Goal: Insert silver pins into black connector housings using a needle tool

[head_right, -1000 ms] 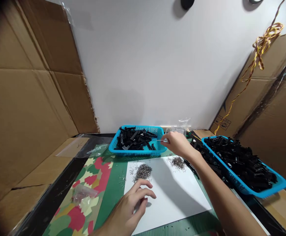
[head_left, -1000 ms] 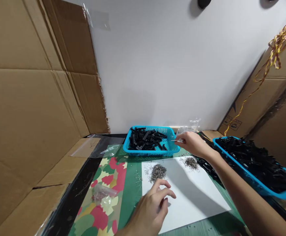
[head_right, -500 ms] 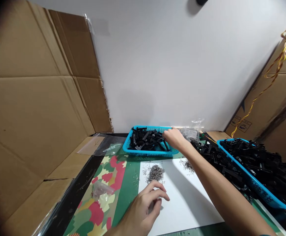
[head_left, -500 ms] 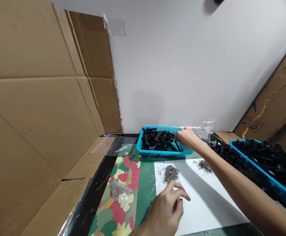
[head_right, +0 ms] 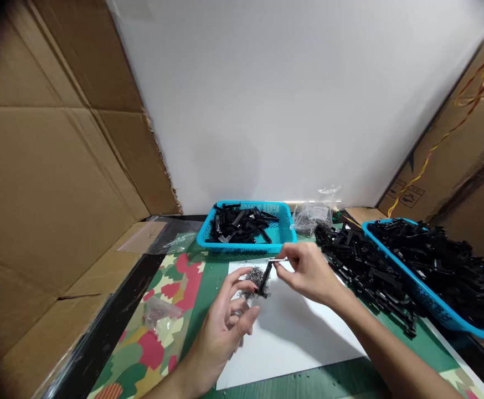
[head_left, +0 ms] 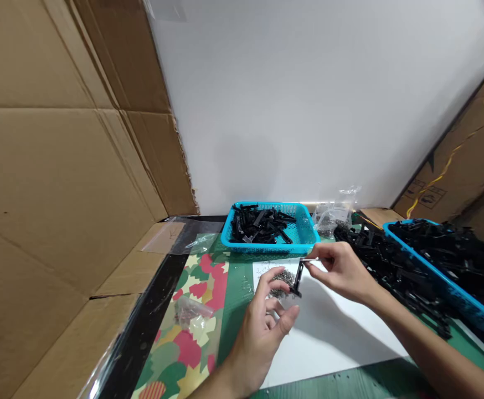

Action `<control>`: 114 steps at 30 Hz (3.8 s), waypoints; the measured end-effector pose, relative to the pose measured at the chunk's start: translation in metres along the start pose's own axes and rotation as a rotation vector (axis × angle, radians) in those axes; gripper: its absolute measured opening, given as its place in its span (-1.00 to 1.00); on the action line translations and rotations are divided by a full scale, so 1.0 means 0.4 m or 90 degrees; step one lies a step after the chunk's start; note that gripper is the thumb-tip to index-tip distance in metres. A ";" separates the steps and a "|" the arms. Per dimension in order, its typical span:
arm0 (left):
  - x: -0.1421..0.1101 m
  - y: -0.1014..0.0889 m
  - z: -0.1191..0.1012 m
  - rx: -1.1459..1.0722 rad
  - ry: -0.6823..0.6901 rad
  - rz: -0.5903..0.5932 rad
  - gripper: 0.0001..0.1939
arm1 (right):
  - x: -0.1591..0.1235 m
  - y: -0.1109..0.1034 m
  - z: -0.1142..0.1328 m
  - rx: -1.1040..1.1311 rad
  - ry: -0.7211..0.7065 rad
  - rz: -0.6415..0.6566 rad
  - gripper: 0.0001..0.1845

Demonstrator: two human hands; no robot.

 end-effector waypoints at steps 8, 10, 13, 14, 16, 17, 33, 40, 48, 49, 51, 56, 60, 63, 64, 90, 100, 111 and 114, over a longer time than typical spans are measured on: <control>0.000 0.011 -0.013 0.085 -0.054 0.071 -0.63 | -0.038 0.012 -0.001 0.010 0.120 0.142 -0.86; 0.002 0.009 -0.010 0.096 -0.063 0.075 -0.63 | -0.041 0.007 -0.004 0.025 0.140 0.161 -0.86; 0.002 0.008 -0.007 0.135 -0.048 0.084 -0.63 | -0.051 0.003 -0.007 0.040 0.147 0.187 -0.79; 0.000 0.008 -0.008 0.165 -0.032 0.086 -0.64 | -0.055 0.002 -0.007 0.042 0.149 0.198 -0.76; -0.004 0.010 -0.008 0.229 -0.001 0.090 -0.67 | -0.060 0.000 -0.009 0.055 0.156 0.222 -0.71; -0.007 0.011 -0.007 0.250 0.008 0.089 -0.69 | -0.061 -0.004 -0.012 0.074 0.162 0.240 -0.71; -0.002 0.008 0.002 0.157 -0.079 0.086 -0.60 | -0.051 -0.132 -0.195 -0.090 0.186 0.211 -0.78; 0.009 0.013 -0.011 0.138 -0.038 0.079 -0.65 | -0.050 -0.094 -0.199 -0.119 0.231 0.240 -0.81; 0.020 0.008 -0.006 0.074 -0.031 0.063 -0.69 | -0.062 -0.105 -0.144 0.065 0.207 0.293 -0.82; 0.022 0.007 -0.005 0.069 -0.045 0.061 -0.68 | -0.067 -0.102 -0.132 0.139 0.219 0.298 -0.78; 0.024 0.006 -0.006 0.067 -0.060 0.067 -0.67 | -0.080 -0.087 -0.105 0.287 0.248 0.286 -0.69; 0.030 0.013 -0.019 0.054 0.001 0.104 -0.74 | -0.130 -0.007 -0.027 0.478 0.276 0.237 -0.65; 0.022 0.021 -0.018 -0.062 -0.097 0.160 -0.67 | -0.161 0.036 0.013 0.516 0.241 0.237 -0.77; 0.018 0.024 -0.019 -0.123 -0.157 0.194 -0.64 | -0.165 0.042 0.015 0.517 0.211 0.201 -0.81; 0.017 0.024 -0.021 -0.125 -0.162 0.197 -0.64 | -0.164 0.042 0.014 0.513 0.204 0.189 -0.82; 0.002 0.021 -0.030 0.182 0.003 0.097 -0.70 | -0.124 0.001 -0.033 0.227 0.315 0.120 -0.62; 0.000 0.031 -0.001 0.222 -0.058 0.045 -0.60 | -0.115 -0.020 -0.061 0.097 0.281 0.240 -0.64; -0.008 0.037 0.008 0.232 -0.037 0.078 -0.63 | -0.110 -0.003 -0.032 -0.014 0.179 0.247 -0.70; -0.008 0.038 0.007 0.245 -0.031 0.082 -0.64 | -0.110 -0.004 -0.039 -0.020 0.174 0.251 -0.70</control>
Point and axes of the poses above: each hand's wrist, its own x-axis towards the middle knuckle, its own y-axis out of the palm, z = x × y, the point moved 2 cm from there along x, towards the middle knuckle, and after that the axes turned 11 degrees about -z, right-handed, at the moved point
